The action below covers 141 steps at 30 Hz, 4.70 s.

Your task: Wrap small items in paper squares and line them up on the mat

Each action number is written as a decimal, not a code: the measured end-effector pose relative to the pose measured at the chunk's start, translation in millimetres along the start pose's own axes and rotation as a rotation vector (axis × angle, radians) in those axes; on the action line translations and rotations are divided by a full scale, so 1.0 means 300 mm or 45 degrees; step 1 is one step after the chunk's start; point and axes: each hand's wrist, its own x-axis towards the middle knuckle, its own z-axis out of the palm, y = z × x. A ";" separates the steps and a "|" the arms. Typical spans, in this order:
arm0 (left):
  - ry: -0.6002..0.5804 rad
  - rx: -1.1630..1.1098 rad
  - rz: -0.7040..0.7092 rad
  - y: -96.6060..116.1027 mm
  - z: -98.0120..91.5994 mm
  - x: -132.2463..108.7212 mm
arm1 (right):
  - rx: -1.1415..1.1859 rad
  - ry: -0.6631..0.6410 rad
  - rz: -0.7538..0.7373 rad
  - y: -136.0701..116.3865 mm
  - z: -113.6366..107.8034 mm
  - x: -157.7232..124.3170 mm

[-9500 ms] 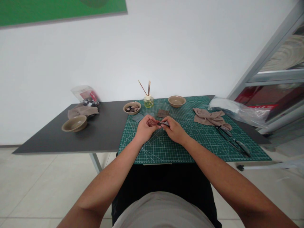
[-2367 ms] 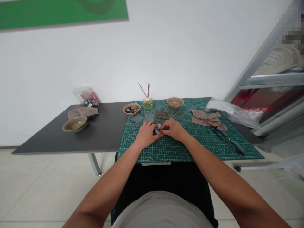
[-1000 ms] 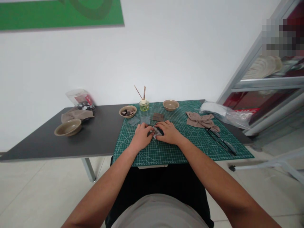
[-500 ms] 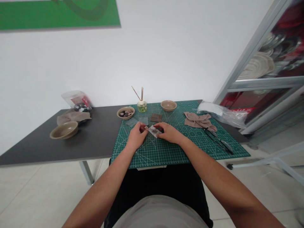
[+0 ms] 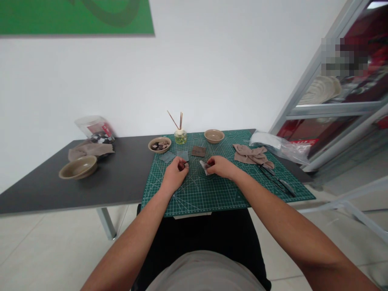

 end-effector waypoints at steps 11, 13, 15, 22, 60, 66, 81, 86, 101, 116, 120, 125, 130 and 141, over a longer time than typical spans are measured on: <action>-0.012 -0.019 0.014 -0.006 0.001 -0.001 | -0.356 0.620 -0.079 0.071 -0.134 0.111; -0.017 -0.014 0.009 -0.005 0.001 -0.002 | -0.467 0.575 -0.092 0.086 -0.128 0.130; -0.023 -0.005 0.002 -0.002 0.001 -0.003 | -0.524 0.560 -0.128 0.098 -0.113 0.140; -0.044 0.001 0.006 0.006 -0.004 -0.006 | -0.724 0.503 -0.247 0.103 -0.052 0.134; -0.076 0.026 0.050 -0.004 -0.002 -0.003 | -0.812 0.428 -0.370 -0.045 0.057 0.201; -0.105 0.054 0.106 -0.016 -0.005 0.005 | -0.505 0.674 -0.217 -0.075 0.007 0.121; -0.098 0.097 0.109 -0.031 0.000 0.012 | -0.382 0.469 -0.199 -0.044 0.067 0.011; -0.115 -0.068 0.025 -0.022 0.007 0.003 | -0.241 0.607 -0.191 -0.026 0.067 -0.029; -0.126 -0.291 -0.011 0.012 0.030 0.004 | -0.155 0.621 -0.594 -0.037 0.139 -0.055; -0.007 -0.398 -0.073 0.015 0.031 -0.004 | -0.346 0.485 -0.821 -0.054 0.195 -0.049; 0.035 -0.451 -0.105 0.016 0.027 -0.010 | -0.372 0.511 -0.751 -0.060 0.193 -0.056; 0.068 -0.443 -0.068 0.005 0.033 -0.009 | -0.399 0.515 -0.855 -0.060 0.196 -0.061; 0.109 -0.474 -0.051 0.000 0.035 -0.013 | -0.428 0.536 -0.854 -0.062 0.192 -0.066; 0.048 -0.404 -0.028 0.017 0.020 -0.018 | -0.446 0.516 -0.900 -0.065 0.189 -0.069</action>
